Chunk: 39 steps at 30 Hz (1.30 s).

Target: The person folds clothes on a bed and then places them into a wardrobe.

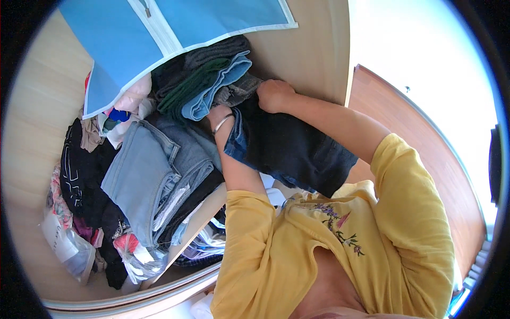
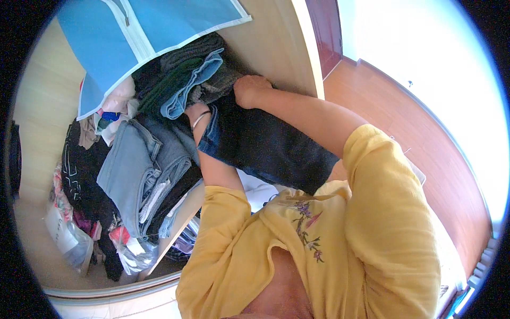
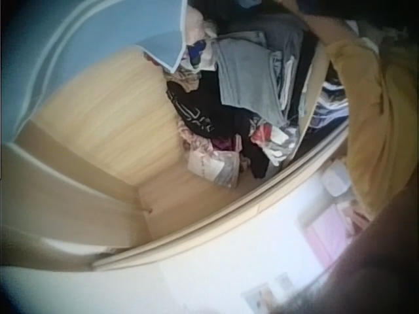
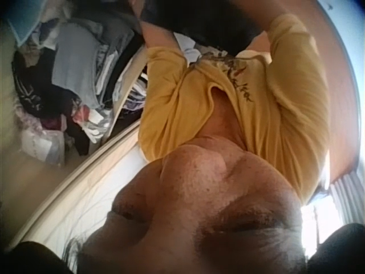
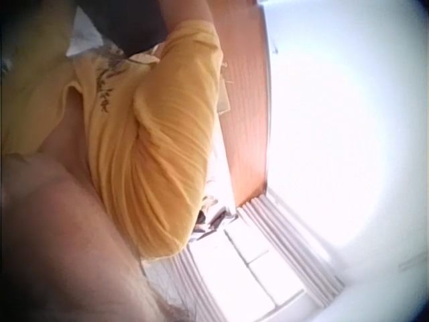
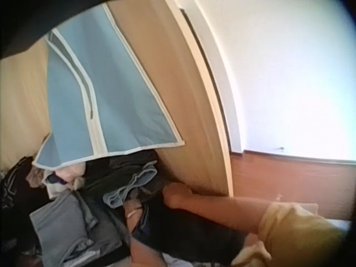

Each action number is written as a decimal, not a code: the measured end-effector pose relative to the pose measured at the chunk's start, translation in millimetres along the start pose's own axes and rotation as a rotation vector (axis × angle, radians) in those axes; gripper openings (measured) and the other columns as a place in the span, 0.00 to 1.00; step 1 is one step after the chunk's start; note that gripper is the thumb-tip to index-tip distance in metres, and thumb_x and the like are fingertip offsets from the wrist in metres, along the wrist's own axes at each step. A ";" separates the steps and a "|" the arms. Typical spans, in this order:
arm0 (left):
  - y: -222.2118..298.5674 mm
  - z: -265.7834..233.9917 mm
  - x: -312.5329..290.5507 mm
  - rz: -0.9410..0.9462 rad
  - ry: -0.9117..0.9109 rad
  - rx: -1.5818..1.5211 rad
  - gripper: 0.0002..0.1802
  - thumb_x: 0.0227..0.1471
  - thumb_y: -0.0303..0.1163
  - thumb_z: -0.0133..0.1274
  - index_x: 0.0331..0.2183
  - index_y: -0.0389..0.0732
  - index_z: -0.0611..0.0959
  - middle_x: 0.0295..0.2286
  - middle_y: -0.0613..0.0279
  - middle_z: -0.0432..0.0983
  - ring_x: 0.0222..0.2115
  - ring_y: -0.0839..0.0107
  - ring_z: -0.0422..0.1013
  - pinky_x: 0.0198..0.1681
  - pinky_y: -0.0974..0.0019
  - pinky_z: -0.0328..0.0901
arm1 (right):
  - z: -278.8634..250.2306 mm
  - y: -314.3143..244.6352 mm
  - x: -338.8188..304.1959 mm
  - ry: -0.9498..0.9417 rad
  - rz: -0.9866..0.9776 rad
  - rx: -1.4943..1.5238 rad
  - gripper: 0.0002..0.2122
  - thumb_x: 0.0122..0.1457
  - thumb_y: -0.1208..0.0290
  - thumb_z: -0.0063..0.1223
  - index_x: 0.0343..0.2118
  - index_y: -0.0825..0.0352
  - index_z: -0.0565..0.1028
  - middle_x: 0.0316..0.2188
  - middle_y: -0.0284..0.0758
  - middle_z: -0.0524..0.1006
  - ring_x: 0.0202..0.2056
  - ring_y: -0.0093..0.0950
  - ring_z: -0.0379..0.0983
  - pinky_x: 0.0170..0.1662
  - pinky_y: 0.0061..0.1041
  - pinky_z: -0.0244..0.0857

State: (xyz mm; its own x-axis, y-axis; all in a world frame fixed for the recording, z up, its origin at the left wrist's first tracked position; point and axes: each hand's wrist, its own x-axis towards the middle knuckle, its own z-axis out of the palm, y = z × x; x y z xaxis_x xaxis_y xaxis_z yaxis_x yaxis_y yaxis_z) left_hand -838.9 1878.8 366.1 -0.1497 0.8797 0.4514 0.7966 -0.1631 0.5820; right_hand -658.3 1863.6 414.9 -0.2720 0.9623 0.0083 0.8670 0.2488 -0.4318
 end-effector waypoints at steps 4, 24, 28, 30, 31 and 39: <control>7.6 -0.1 6.8 0.040 -0.021 0.053 0.15 0.46 0.29 0.38 0.36 0.33 0.73 0.38 0.44 0.68 0.39 0.50 0.64 0.44 0.58 0.59 | 4.1 1.4 7.9 0.037 -0.045 -0.048 0.11 0.43 0.72 0.45 0.28 0.71 0.75 0.32 0.46 0.73 0.36 0.41 0.71 0.39 0.36 0.65; 33.2 -14.4 -5.4 0.174 -0.040 0.248 0.13 0.45 0.25 0.40 0.34 0.31 0.74 0.37 0.41 0.69 0.39 0.48 0.64 0.43 0.58 0.59 | -5.4 -0.3 3.4 -0.065 0.019 0.095 0.27 0.46 0.49 0.48 0.38 0.73 0.71 0.39 0.48 0.70 0.41 0.41 0.68 0.44 0.33 0.61; 6.4 6.5 10.6 0.157 0.025 0.217 0.15 0.45 0.25 0.39 0.36 0.34 0.75 0.39 0.45 0.68 0.41 0.49 0.63 0.45 0.55 0.56 | 3.8 -12.3 13.8 -0.076 0.070 0.091 0.19 0.51 0.58 0.40 0.41 0.64 0.72 0.44 0.43 0.68 0.45 0.39 0.65 0.47 0.34 0.60; -9.6 14.6 15.8 0.099 0.005 0.301 0.16 0.44 0.25 0.39 0.37 0.37 0.76 0.40 0.47 0.69 0.42 0.51 0.63 0.47 0.53 0.53 | 5.6 -21.7 18.3 -0.094 0.116 0.102 0.19 0.51 0.58 0.40 0.41 0.63 0.71 0.45 0.41 0.68 0.46 0.38 0.65 0.47 0.33 0.60; -18.8 21.0 18.4 0.226 0.093 0.330 0.18 0.46 0.28 0.39 0.40 0.38 0.74 0.42 0.49 0.66 0.45 0.52 0.60 0.49 0.53 0.52 | 6.1 -25.7 19.6 -0.104 0.180 0.117 0.19 0.51 0.58 0.41 0.42 0.62 0.71 0.45 0.40 0.68 0.47 0.37 0.65 0.48 0.33 0.59; 19.6 20.5 79.2 0.347 0.294 -0.715 0.24 0.50 0.41 0.36 0.48 0.42 0.67 0.50 0.54 0.58 0.51 0.55 0.53 0.54 0.55 0.47 | 36.4 -10.1 104.5 0.136 0.009 0.043 0.24 0.48 0.55 0.46 0.48 0.59 0.65 0.50 0.38 0.64 0.50 0.35 0.60 0.51 0.33 0.55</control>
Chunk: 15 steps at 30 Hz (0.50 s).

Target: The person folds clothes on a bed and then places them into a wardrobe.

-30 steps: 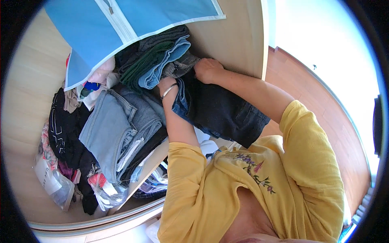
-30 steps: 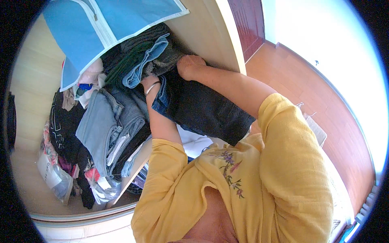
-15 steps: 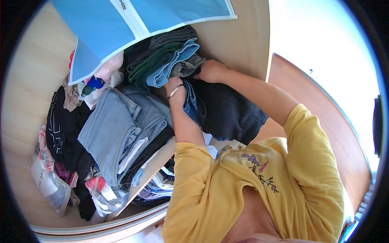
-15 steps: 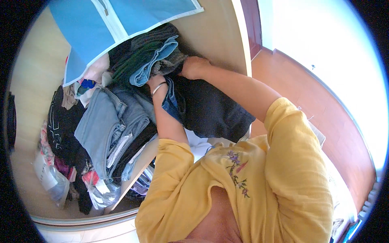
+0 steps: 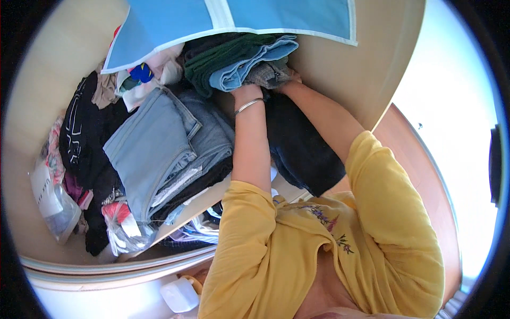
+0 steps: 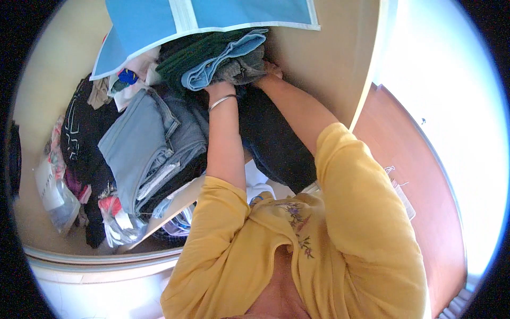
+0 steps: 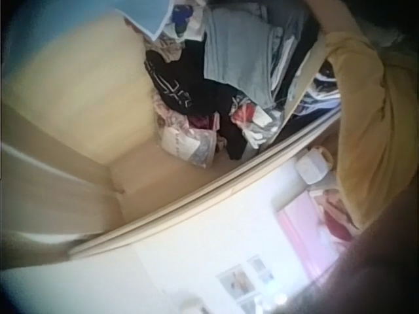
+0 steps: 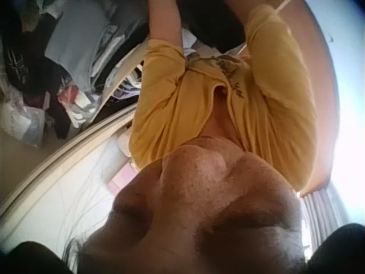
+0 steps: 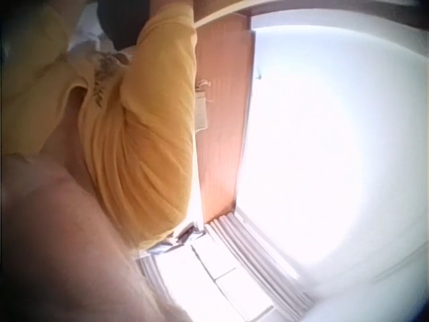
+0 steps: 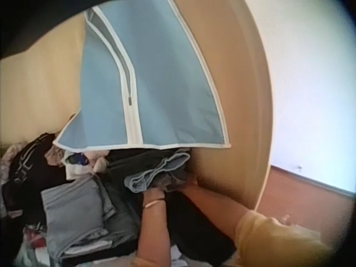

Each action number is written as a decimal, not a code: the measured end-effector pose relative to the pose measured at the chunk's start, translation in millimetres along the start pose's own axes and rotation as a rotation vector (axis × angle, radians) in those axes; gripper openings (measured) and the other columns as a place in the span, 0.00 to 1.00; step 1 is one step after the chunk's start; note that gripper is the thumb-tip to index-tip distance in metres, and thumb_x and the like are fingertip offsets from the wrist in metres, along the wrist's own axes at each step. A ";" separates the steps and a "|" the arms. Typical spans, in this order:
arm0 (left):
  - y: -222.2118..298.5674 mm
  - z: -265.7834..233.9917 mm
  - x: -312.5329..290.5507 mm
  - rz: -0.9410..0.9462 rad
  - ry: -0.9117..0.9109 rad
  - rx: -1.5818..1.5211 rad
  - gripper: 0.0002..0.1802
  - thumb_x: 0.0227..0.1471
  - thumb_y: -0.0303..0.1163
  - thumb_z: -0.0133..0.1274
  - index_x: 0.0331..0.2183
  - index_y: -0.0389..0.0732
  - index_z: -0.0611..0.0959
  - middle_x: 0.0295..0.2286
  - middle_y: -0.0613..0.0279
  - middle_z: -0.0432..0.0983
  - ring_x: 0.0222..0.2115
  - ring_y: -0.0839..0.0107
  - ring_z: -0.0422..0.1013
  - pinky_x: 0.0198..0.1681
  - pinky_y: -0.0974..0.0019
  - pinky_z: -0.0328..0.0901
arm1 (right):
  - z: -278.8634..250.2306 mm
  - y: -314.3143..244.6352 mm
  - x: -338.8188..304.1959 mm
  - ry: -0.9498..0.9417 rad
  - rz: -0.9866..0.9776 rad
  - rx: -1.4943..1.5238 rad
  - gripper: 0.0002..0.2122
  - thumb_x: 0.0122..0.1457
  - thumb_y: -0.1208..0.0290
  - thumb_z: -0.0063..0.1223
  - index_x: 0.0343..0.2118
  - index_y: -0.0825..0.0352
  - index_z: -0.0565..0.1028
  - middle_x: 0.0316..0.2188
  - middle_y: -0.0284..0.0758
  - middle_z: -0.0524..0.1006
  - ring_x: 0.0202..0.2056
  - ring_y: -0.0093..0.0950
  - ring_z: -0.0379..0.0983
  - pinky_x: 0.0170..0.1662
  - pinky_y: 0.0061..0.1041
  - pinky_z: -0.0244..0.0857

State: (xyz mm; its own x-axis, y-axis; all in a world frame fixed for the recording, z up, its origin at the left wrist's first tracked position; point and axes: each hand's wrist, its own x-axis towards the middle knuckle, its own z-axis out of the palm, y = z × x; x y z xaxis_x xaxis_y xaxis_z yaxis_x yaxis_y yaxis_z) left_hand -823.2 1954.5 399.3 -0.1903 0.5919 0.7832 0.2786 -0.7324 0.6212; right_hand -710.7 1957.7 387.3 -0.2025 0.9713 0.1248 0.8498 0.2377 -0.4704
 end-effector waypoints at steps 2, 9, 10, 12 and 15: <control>0.4 -0.2 6.3 -0.029 0.036 -0.569 0.26 0.52 0.45 0.32 0.50 0.42 0.64 0.51 0.56 0.56 0.51 0.56 0.53 0.54 0.56 0.48 | 6.7 -11.4 16.2 0.051 -0.057 0.003 0.24 0.48 0.55 0.47 0.48 0.60 0.65 0.50 0.38 0.64 0.50 0.35 0.60 0.51 0.33 0.54; 58.8 8.1 -2.0 -0.713 0.504 -1.036 0.31 0.51 0.52 0.31 0.50 0.42 0.63 0.51 0.58 0.56 0.51 0.57 0.52 0.55 0.56 0.47 | 25.7 -9.9 34.1 0.037 -0.195 -0.028 0.25 0.47 0.56 0.49 0.48 0.60 0.65 0.50 0.38 0.63 0.50 0.35 0.60 0.51 0.32 0.54; 60.0 10.9 -0.6 -0.728 0.548 -1.115 0.31 0.51 0.53 0.31 0.50 0.43 0.63 0.51 0.58 0.56 0.51 0.57 0.51 0.55 0.56 0.46 | 22.5 -6.7 33.4 0.029 -0.204 -0.045 0.25 0.46 0.56 0.49 0.48 0.60 0.65 0.50 0.38 0.63 0.50 0.35 0.60 0.51 0.32 0.54; 57.8 5.6 -2.5 -0.731 0.592 -1.186 0.31 0.51 0.53 0.31 0.50 0.43 0.62 0.51 0.58 0.55 0.51 0.57 0.51 0.55 0.56 0.46 | 20.9 -6.3 29.6 0.007 -0.226 -0.044 0.25 0.46 0.56 0.50 0.48 0.60 0.65 0.50 0.38 0.63 0.50 0.35 0.60 0.51 0.32 0.54; 52.7 4.0 -2.4 -0.718 0.622 -1.246 0.32 0.50 0.54 0.32 0.51 0.44 0.62 0.52 0.59 0.54 0.52 0.56 0.51 0.55 0.56 0.45 | 20.0 -4.0 26.9 -0.025 -0.253 -0.064 0.25 0.46 0.56 0.51 0.48 0.61 0.65 0.50 0.38 0.63 0.50 0.35 0.60 0.51 0.32 0.54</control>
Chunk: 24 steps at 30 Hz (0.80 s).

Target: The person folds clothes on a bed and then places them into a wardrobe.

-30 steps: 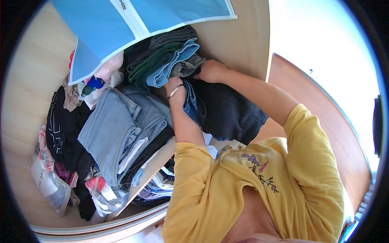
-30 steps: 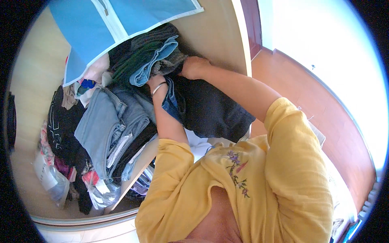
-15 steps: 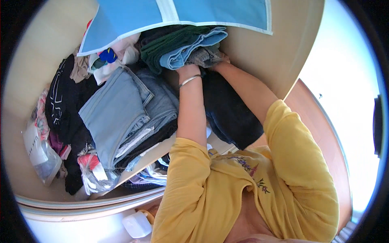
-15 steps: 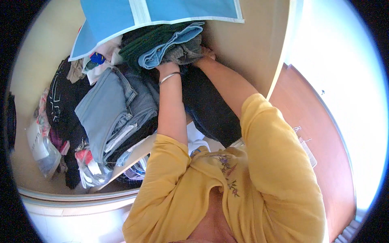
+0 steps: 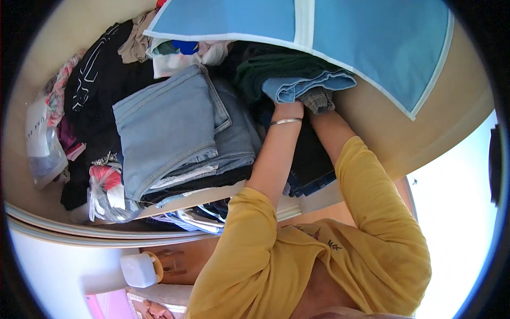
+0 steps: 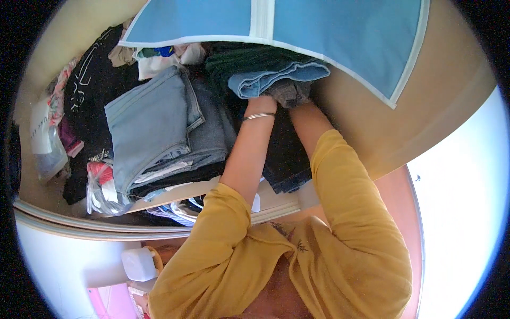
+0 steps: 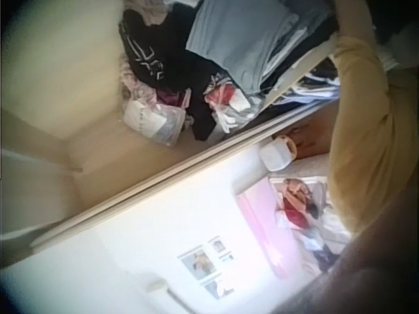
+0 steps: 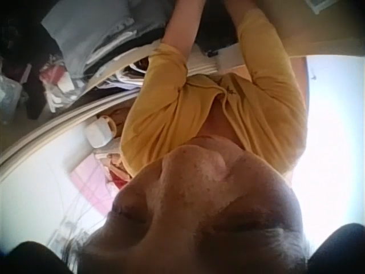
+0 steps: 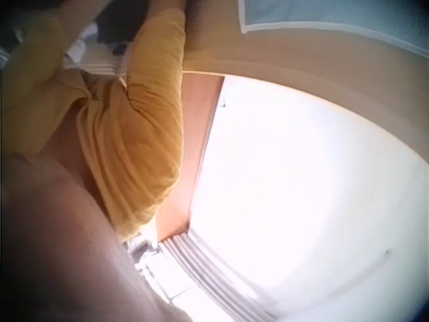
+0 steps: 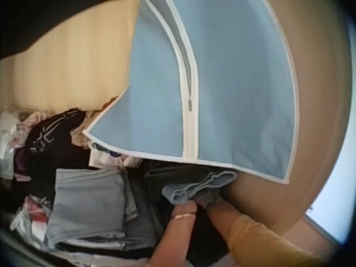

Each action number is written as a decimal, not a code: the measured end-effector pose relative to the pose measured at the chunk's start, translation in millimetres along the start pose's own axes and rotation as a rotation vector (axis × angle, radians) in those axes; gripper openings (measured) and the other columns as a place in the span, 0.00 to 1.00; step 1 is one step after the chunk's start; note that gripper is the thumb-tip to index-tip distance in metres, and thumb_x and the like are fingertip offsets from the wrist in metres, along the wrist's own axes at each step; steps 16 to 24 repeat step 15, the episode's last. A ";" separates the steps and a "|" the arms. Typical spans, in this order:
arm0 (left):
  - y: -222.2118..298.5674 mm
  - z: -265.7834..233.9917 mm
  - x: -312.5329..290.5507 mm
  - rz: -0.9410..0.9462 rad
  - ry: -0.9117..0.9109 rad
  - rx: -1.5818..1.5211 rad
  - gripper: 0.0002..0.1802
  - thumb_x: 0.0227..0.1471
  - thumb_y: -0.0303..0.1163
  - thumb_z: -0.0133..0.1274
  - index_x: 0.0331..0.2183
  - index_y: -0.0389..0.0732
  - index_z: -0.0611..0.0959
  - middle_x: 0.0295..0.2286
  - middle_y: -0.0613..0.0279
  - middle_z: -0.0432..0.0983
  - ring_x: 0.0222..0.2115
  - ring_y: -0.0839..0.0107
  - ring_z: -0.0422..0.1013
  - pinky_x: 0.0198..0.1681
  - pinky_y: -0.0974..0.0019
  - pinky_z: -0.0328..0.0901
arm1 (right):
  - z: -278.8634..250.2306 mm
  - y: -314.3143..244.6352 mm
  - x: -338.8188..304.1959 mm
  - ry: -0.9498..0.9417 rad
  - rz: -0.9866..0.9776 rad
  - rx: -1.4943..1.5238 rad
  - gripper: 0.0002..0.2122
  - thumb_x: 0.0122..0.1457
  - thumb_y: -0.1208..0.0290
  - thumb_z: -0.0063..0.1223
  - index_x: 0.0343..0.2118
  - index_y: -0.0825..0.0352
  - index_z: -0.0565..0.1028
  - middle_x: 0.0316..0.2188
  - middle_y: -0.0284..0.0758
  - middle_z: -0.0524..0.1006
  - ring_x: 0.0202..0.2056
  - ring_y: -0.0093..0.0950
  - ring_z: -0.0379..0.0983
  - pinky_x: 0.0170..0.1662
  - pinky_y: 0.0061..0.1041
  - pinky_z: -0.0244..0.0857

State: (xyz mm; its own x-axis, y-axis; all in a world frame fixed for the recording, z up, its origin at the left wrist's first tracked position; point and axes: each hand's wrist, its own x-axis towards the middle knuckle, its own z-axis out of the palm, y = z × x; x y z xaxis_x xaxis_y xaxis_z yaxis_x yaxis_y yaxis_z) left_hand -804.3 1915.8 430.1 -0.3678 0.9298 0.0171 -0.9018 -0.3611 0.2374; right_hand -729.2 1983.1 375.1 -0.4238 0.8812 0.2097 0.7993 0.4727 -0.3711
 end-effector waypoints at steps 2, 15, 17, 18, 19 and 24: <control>-2.5 0.1 6.5 -0.002 -0.016 -0.035 0.32 0.49 0.55 0.32 0.51 0.45 0.62 0.52 0.59 0.53 0.52 0.56 0.50 0.55 0.56 0.45 | -3.4 0.4 1.9 -0.010 -0.017 -0.017 0.26 0.45 0.56 0.51 0.48 0.61 0.65 0.50 0.38 0.63 0.50 0.35 0.59 0.51 0.32 0.54; 23.4 16.9 -13.6 0.048 0.061 -0.184 0.31 0.51 0.56 0.28 0.50 0.46 0.63 0.51 0.59 0.55 0.49 0.56 0.54 0.52 0.52 0.51 | -12.8 -65.0 -46.4 -0.284 -0.239 0.373 0.26 0.45 0.65 0.57 0.48 0.62 0.64 0.46 0.36 0.66 0.47 0.29 0.62 0.49 0.29 0.56; 23.4 16.9 -13.6 0.048 0.061 -0.184 0.31 0.51 0.56 0.28 0.50 0.46 0.63 0.51 0.59 0.55 0.49 0.56 0.54 0.52 0.52 0.51 | -12.8 -65.0 -46.4 -0.284 -0.239 0.373 0.26 0.45 0.65 0.57 0.48 0.62 0.64 0.46 0.36 0.66 0.47 0.29 0.62 0.49 0.29 0.56; 23.4 16.9 -13.6 0.048 0.061 -0.184 0.31 0.51 0.56 0.28 0.50 0.46 0.63 0.51 0.59 0.55 0.49 0.56 0.54 0.52 0.52 0.51 | -12.8 -65.0 -46.4 -0.284 -0.239 0.373 0.26 0.45 0.65 0.57 0.48 0.62 0.64 0.46 0.36 0.66 0.47 0.29 0.62 0.49 0.29 0.56; 23.4 16.9 -13.6 0.048 0.061 -0.184 0.31 0.51 0.56 0.28 0.50 0.46 0.63 0.51 0.59 0.55 0.49 0.56 0.54 0.52 0.52 0.51 | -12.8 -65.0 -46.4 -0.284 -0.239 0.373 0.26 0.45 0.65 0.57 0.48 0.62 0.64 0.46 0.36 0.66 0.47 0.29 0.62 0.49 0.29 0.56; 23.4 16.9 -13.6 0.048 0.061 -0.184 0.31 0.51 0.56 0.28 0.50 0.46 0.63 0.51 0.59 0.55 0.49 0.56 0.54 0.52 0.52 0.51 | -12.8 -65.0 -46.4 -0.284 -0.239 0.373 0.26 0.45 0.65 0.57 0.48 0.62 0.64 0.46 0.36 0.66 0.47 0.29 0.62 0.49 0.29 0.56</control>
